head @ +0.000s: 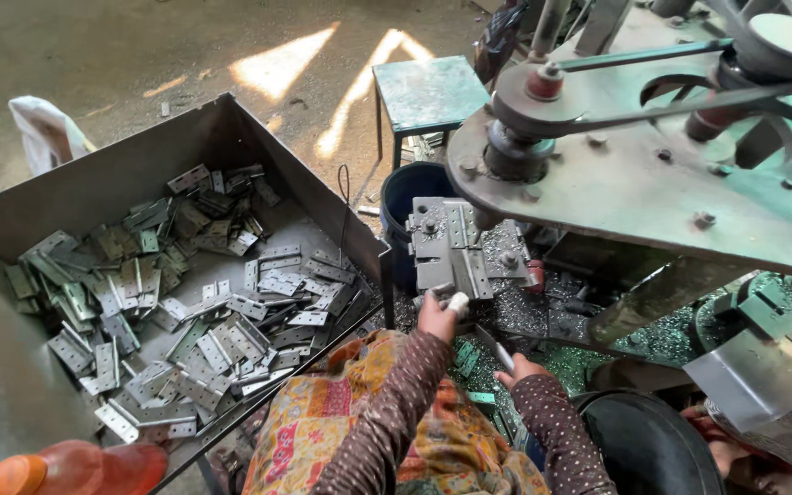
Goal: The person sits on the floor and repeatedly picks up small metal plates from a nearby bin, places them into a press machine, and operates the lever to process them. The processed plates are then returned to the bin.
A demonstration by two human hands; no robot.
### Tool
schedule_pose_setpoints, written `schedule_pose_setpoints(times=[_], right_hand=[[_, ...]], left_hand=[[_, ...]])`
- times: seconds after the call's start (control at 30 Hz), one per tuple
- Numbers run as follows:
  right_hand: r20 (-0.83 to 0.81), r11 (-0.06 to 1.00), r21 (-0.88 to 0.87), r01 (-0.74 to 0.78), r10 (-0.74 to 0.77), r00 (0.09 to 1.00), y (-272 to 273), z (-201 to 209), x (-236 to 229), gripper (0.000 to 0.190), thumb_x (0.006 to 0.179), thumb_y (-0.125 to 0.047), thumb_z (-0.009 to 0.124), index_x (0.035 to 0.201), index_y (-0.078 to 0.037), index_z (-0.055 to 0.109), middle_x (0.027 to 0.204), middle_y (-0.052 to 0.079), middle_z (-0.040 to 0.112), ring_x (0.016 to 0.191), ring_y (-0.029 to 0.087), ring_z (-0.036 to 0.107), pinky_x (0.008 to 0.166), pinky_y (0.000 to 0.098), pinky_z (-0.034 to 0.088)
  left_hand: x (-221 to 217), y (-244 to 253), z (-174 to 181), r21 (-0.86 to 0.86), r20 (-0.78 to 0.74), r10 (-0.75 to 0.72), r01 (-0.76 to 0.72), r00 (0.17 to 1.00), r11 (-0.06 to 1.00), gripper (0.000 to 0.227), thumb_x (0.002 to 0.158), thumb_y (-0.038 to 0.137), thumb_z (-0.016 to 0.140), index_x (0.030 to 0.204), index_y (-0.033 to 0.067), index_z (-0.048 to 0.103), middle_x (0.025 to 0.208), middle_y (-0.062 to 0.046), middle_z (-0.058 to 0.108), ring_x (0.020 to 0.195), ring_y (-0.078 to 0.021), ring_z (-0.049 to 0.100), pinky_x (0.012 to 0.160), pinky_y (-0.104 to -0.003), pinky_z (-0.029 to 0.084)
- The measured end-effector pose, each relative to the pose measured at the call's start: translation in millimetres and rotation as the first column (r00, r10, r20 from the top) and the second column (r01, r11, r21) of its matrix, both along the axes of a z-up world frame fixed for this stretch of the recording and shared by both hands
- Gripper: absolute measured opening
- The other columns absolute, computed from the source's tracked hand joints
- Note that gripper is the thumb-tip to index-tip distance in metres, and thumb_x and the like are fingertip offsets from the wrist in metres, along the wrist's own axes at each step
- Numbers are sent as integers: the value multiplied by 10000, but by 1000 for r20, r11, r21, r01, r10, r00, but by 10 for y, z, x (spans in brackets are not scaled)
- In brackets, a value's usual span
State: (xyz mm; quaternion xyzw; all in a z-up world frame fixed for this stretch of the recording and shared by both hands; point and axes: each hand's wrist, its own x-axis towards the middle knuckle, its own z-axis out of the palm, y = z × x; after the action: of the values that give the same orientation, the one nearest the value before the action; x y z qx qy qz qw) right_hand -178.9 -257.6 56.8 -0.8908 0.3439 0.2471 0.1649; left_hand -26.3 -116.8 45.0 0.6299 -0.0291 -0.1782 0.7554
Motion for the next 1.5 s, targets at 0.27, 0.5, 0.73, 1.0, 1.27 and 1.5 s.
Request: schedule_pose_setpoints(times=[0.27,0.5,0.73,1.0,1.27,1.5], right_hand=[[-105,992,121,-37,50,993,70,377,137,512,911,-475,667,1171,-46,566,931,103,720,832,223,723,772,377,598],[-164,998,51,-31,39,986,58,356,198,469,925,-486,642,1165,-85,597,929,80,722,827,195,706,767,367,588],[21,999,29,20,-20,1000,51,-451,-141,387,932,-422,639,1153,-107,593,881,83,728,779,225,734,746,376,611],[159,997,26,-79,74,984,-7,-870,-217,445,884,-408,706,1179,-109,560,878,135,711,746,259,704,693,390,560],[-62,981,156,116,-107,992,1,-653,-151,376,963,-366,614,1211,-91,544,842,50,700,668,182,679,637,333,616],[4,988,155,24,-25,1000,-19,-920,-195,405,929,-400,658,1203,-109,597,802,31,697,615,150,652,614,318,591]], left_hand=[[-239,-40,757,921,382,-690,-312,615,232,577,1010,404,437,1448,34,370,1574,-154,238,1478,-279,178,1194,-570,83],[191,-288,605,951,303,-739,-241,602,194,409,987,247,468,1297,7,584,1550,-190,356,1455,-335,288,1219,-561,67],[239,-307,296,860,478,-702,-442,527,253,381,970,161,463,1264,-21,625,1488,-199,455,1404,-318,395,1214,-554,125],[210,-189,456,870,488,-670,-373,560,322,333,965,152,450,1166,17,680,1494,-164,465,1414,-292,402,1230,-561,102],[528,-363,548,975,224,-753,-145,619,170,297,1000,238,478,1129,69,686,1545,-130,398,1389,-276,411,1230,-569,24],[442,-273,487,943,325,-747,-264,581,204,294,1006,196,472,1060,98,743,1572,-110,401,1431,-267,408,1240,-550,35]])
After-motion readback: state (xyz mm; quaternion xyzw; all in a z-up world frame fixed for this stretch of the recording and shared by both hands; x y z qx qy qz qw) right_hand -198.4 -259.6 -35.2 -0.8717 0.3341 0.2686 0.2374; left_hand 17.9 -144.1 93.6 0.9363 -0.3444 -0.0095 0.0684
